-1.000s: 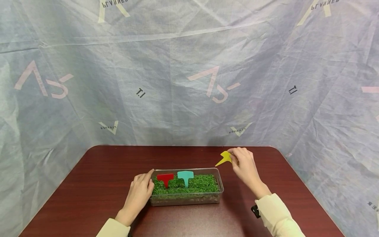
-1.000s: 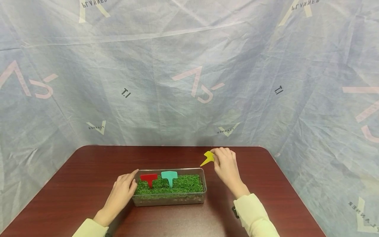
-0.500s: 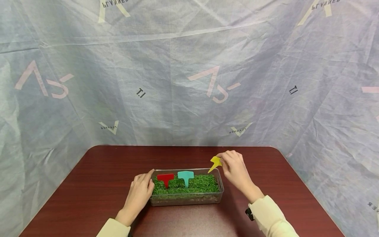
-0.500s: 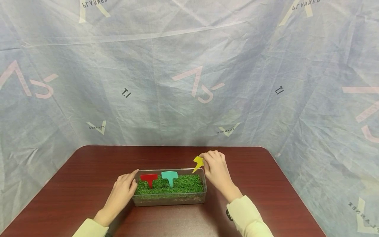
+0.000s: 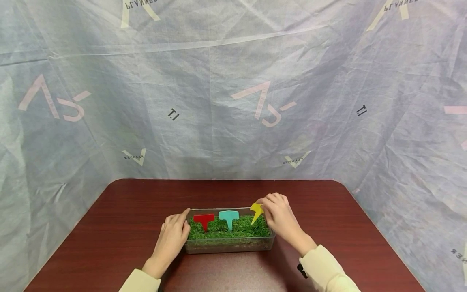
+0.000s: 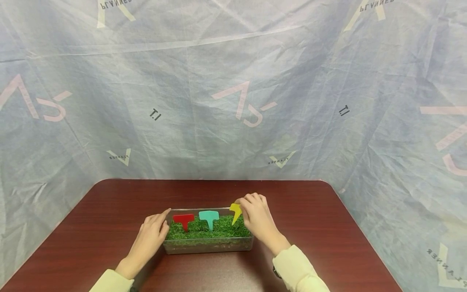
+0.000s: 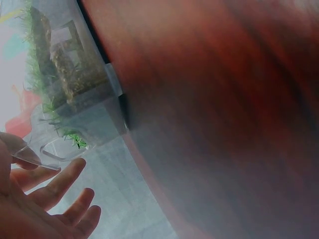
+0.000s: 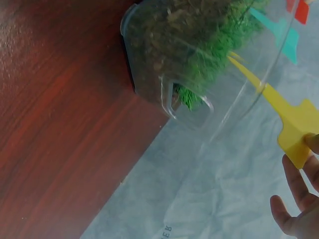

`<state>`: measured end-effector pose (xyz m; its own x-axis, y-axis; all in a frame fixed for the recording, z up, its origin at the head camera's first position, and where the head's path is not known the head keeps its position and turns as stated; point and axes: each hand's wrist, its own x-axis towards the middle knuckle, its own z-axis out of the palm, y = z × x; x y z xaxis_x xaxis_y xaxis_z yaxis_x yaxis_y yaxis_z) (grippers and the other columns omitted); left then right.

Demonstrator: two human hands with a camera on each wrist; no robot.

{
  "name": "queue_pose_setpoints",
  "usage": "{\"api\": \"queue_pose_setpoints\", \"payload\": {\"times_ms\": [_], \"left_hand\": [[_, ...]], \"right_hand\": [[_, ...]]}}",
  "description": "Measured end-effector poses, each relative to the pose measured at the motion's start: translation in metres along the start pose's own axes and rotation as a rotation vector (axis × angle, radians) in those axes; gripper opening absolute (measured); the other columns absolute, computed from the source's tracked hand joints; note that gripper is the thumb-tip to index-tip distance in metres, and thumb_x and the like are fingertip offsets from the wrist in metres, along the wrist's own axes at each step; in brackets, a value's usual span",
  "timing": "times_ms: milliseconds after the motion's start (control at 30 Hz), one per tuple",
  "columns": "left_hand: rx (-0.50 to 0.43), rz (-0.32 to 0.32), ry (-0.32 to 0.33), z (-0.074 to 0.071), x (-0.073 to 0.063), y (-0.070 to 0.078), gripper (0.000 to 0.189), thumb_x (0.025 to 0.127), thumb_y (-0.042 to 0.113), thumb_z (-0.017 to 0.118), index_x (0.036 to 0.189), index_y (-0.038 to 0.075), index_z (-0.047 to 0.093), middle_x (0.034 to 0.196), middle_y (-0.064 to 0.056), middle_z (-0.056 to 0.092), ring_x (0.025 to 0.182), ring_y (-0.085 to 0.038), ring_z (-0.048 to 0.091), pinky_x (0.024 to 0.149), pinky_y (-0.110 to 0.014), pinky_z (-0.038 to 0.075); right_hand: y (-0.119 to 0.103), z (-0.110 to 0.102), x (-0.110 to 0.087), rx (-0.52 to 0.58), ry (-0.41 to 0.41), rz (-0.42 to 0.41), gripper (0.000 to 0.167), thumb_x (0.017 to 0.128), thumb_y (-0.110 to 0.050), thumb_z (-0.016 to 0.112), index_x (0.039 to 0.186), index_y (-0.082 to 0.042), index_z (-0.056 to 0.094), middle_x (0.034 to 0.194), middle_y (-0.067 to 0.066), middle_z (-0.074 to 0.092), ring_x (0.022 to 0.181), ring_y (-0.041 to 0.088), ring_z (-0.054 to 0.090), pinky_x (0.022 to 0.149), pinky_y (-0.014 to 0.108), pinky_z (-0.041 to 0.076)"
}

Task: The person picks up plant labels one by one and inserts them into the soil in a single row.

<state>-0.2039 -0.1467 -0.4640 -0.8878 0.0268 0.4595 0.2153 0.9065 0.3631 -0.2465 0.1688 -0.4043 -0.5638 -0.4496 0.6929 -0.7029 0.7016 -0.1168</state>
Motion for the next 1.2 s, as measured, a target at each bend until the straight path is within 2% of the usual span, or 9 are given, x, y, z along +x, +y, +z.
{"api": "queue_pose_setpoints", "payload": {"times_ms": [200, 833, 1067, 1200], "left_hand": [[0.001, 0.010, 0.011, 0.000, 0.000, 0.000, 0.039, 0.090, 0.012, 0.050, 0.128, 0.009, 0.053, 0.107, -0.009, 0.063, 0.105, -0.032, 0.051, 0.077, -0.044, 0.043], [0.000, 0.005, -0.001, 0.000, 0.001, -0.001, 0.039, 0.090, 0.012, 0.050, 0.129, 0.009, 0.052, 0.108, -0.009, 0.062, 0.107, -0.032, 0.050, 0.077, -0.044, 0.042], [-0.004, -0.005, -0.008, 0.000, 0.000, 0.000, 0.039, 0.090, 0.012, 0.049, 0.129, 0.009, 0.052, 0.109, -0.010, 0.062, 0.108, -0.032, 0.050, 0.078, -0.046, 0.043], [-0.007, -0.009, -0.011, 0.001, 0.000, 0.000, 0.039, 0.090, 0.013, 0.049, 0.129, 0.009, 0.052, 0.110, -0.010, 0.062, 0.108, -0.033, 0.049, 0.079, -0.046, 0.042]], "right_hand": [[-0.003, 0.005, -0.002, -0.007, -0.020, -0.021, 0.018, 0.081, 0.000, 0.061, 0.090, -0.015, 0.067, 0.082, -0.007, 0.061, 0.081, 0.014, 0.051, 0.080, 0.042, 0.039], [-0.006, 0.013, -0.002, 0.008, -0.172, 0.023, 0.020, 0.081, -0.002, 0.062, 0.093, -0.016, 0.069, 0.085, -0.005, 0.063, 0.081, 0.013, 0.051, 0.083, 0.041, 0.039], [-0.006, 0.020, -0.002, -0.008, -0.167, 0.006, 0.026, 0.081, 0.004, 0.059, 0.090, -0.018, 0.070, 0.084, -0.007, 0.063, 0.080, 0.013, 0.051, 0.081, 0.043, 0.041], [-0.005, 0.023, -0.003, -0.026, -0.173, -0.005, 0.025, 0.080, 0.003, 0.061, 0.089, -0.018, 0.070, 0.085, -0.006, 0.064, 0.081, 0.014, 0.052, 0.081, 0.043, 0.041]]}}
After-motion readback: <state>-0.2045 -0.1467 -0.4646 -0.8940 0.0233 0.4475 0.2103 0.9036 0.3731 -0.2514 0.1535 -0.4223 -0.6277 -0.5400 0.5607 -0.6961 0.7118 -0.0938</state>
